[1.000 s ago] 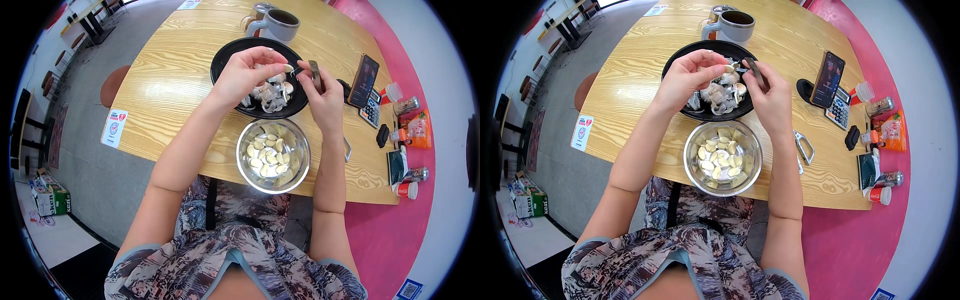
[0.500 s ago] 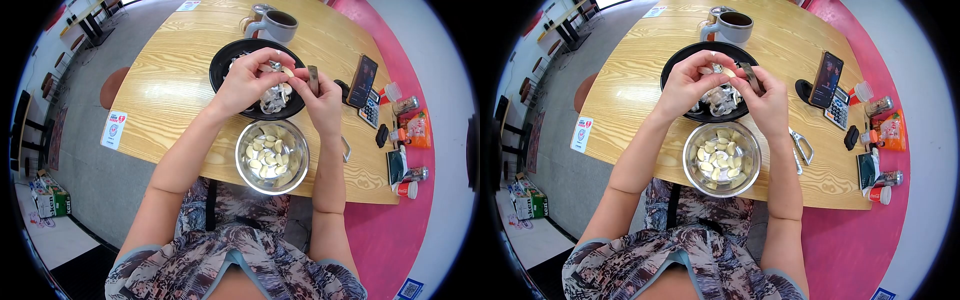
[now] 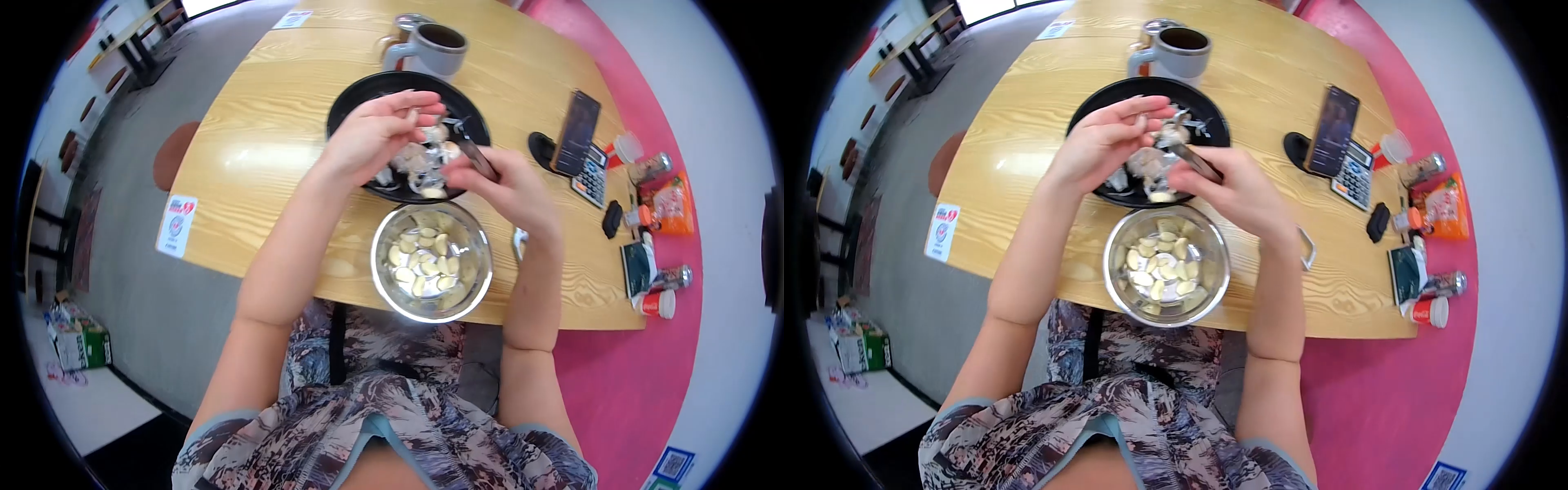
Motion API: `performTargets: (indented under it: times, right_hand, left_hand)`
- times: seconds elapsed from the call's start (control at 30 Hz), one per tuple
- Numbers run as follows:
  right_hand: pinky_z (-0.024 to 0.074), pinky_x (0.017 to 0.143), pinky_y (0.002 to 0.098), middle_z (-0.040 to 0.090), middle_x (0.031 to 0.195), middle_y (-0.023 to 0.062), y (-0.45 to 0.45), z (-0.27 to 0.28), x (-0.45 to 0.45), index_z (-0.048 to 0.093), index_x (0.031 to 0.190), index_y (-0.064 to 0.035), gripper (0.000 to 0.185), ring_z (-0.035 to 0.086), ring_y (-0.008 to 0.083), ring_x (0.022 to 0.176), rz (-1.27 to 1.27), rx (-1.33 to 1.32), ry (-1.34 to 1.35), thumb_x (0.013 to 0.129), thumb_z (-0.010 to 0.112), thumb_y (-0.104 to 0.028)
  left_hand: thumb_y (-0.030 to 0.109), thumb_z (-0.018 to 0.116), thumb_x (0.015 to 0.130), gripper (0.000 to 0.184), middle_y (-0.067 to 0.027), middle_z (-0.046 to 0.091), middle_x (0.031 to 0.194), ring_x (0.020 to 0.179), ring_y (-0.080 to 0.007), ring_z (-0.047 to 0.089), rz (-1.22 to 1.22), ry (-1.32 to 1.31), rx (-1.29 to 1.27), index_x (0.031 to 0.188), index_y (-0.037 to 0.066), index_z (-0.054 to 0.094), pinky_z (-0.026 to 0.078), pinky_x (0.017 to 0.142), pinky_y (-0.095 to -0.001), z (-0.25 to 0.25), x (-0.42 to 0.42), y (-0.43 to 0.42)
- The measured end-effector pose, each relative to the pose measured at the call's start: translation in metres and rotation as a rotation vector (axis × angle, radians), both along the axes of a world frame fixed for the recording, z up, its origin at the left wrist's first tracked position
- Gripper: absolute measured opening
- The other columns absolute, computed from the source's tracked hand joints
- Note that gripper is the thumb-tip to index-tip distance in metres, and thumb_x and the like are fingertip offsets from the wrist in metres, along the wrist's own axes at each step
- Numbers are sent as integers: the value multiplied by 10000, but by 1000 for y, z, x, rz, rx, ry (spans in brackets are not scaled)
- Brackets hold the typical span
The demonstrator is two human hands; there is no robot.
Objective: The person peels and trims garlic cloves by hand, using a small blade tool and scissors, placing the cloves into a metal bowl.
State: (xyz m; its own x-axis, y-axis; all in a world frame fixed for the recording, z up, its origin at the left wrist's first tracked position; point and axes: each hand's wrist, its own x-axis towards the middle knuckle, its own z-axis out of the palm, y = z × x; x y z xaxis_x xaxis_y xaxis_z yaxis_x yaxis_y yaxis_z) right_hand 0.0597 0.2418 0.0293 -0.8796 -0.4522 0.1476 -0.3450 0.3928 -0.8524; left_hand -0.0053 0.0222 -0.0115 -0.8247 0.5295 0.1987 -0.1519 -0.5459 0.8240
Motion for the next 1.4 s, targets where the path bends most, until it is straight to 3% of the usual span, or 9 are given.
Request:
performTargets:
  times: [0.1, 0.2, 0.33, 0.53, 0.67, 0.77, 1.0, 1.17, 1.4]
  right_hand:
    - [369, 570, 238, 556, 703, -33, -5, -8, -6, 649, 935, 5, 228, 451, 44, 643, -134, -204, 74, 970, 607, -216]
    - [393, 621, 233, 612, 840, 4, -15, -6, -9, 622, 923, -15, 267, 504, 59, 735, -183, -495, 149, 1005, 546, -258]
    - [405, 622, 218, 570, 825, -7, -15, 2, -2, 578, 894, -46, 316, 498, 59, 727, -326, -352, 246, 1033, 478, -313]
    - [358, 503, 180, 553, 793, -13, -18, -2, -4, 596, 935, -86, 246, 482, 25, 623, -353, -595, 3, 1015, 532, -310]
    - [526, 652, 259, 614, 899, 77, -15, -7, -10, 586, 1021, -4, 201, 620, 140, 722, -227, -807, -121, 964, 622, -194]
    - [557, 738, 297, 632, 967, 120, -22, -1, -6, 580, 1076, 28, 206, 669, 203, 822, -221, -834, -112, 924, 654, -90]
    - [545, 751, 284, 645, 983, 112, -26, -1, -2, 607, 1073, 33, 220, 671, 198, 872, -220, -745, 81, 868, 683, 2]
    - [520, 717, 275, 671, 902, 75, -36, -7, -2, 655, 994, 13, 214, 651, 158, 813, -301, -350, 665, 799, 738, 39]
    - [523, 709, 274, 682, 907, 100, -38, -10, -3, 666, 962, 12, 195, 654, 163, 806, -297, -315, 740, 788, 754, 27]
  left_hand:
    - [13, 471, 973, 405, -215, 528, 1331, 1261, -257, 519, 16, -14, -1, 1359, -101, 428, 430, 1089, -349, 11, 6, 2]
    - [45, 519, 977, 353, -202, 591, 1256, 1149, -230, 610, 71, -44, -44, 1308, -75, 497, 518, 981, -298, 15, 11, 5]
    - [80, 557, 971, 322, -188, 627, 1201, 1128, -204, 624, 88, -76, -149, 1263, -54, 544, 540, 945, -295, 22, 14, 4]
    - [104, 643, 917, 288, -43, 654, 998, 835, -86, 606, 193, -77, -145, 1173, -26, 627, 524, 702, -226, 22, 17, 5]
    - [89, 624, 932, 257, -20, 648, 911, 782, -75, 621, 60, -111, -20, 1155, -39, 626, 566, 702, -219, 17, 12, 1]
    - [114, 620, 943, 258, -31, 654, 925, 795, -85, 637, 36, -111, -17, 1154, -34, 623, 577, 724, -224, 15, 12, 1]
    - [199, 613, 962, 225, -47, 669, 926, 779, -86, 653, -7, -153, -15, 1083, 10, 634, 579, 710, -220, 12, 10, 0]
    - [223, 612, 966, 198, -43, 670, 892, 736, -82, 652, -27, -196, -14, 1016, 33, 638, 572, 681, -207, 12, 11, 1]
    - [213, 622, 961, 185, -23, 662, 866, 701, -71, 630, -36, -168, -19, 1013, 38, 643, 551, 646, -197, 9, 12, 3]
